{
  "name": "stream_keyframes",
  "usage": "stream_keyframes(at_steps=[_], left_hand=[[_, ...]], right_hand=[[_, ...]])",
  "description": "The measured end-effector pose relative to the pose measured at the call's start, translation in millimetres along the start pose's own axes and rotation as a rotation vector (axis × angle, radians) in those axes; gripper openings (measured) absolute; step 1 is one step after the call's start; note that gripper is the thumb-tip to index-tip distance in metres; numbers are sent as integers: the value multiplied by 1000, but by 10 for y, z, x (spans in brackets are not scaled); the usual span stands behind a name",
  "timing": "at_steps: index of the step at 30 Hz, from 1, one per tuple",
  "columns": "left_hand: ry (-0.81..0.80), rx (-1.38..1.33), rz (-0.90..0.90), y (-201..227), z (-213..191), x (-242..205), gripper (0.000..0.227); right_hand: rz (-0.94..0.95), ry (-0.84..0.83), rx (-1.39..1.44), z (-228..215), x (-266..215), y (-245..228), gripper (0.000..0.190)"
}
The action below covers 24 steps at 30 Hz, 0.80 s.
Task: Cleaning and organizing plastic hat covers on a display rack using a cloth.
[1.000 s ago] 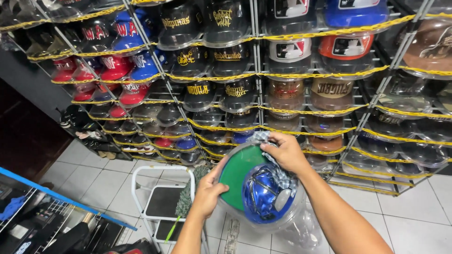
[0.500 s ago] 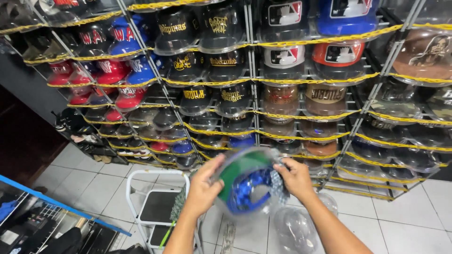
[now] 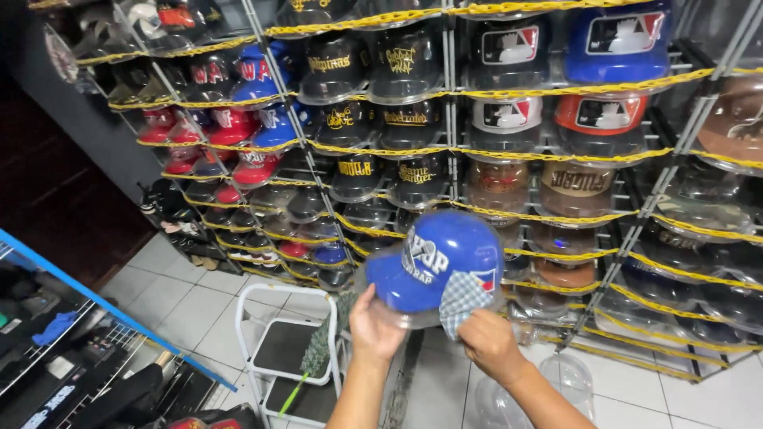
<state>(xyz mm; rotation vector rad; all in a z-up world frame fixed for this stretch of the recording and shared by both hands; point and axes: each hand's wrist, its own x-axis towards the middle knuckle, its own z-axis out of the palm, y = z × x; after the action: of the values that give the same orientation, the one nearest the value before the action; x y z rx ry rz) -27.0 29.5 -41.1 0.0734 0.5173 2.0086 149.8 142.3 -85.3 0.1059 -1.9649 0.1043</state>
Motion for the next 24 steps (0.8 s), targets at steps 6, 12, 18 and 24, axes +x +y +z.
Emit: stream_keyframes(at_steps=[6,12,18,24], left_hand=[[-24,-89,70,-102,-254,126,53],[-125,-64,175,-191,-511,184,59],[-237,84,214,-135,-451,25,66],[-372,68,326,-30,-474,22,83]], right_hand=[[52,-411,-47,129,364,-34,93],[280,-895,-390,101,1485,113,84],[967,-960,-101,112,2025,564,95],[320,-545,-102,693,1388,-89,86]])
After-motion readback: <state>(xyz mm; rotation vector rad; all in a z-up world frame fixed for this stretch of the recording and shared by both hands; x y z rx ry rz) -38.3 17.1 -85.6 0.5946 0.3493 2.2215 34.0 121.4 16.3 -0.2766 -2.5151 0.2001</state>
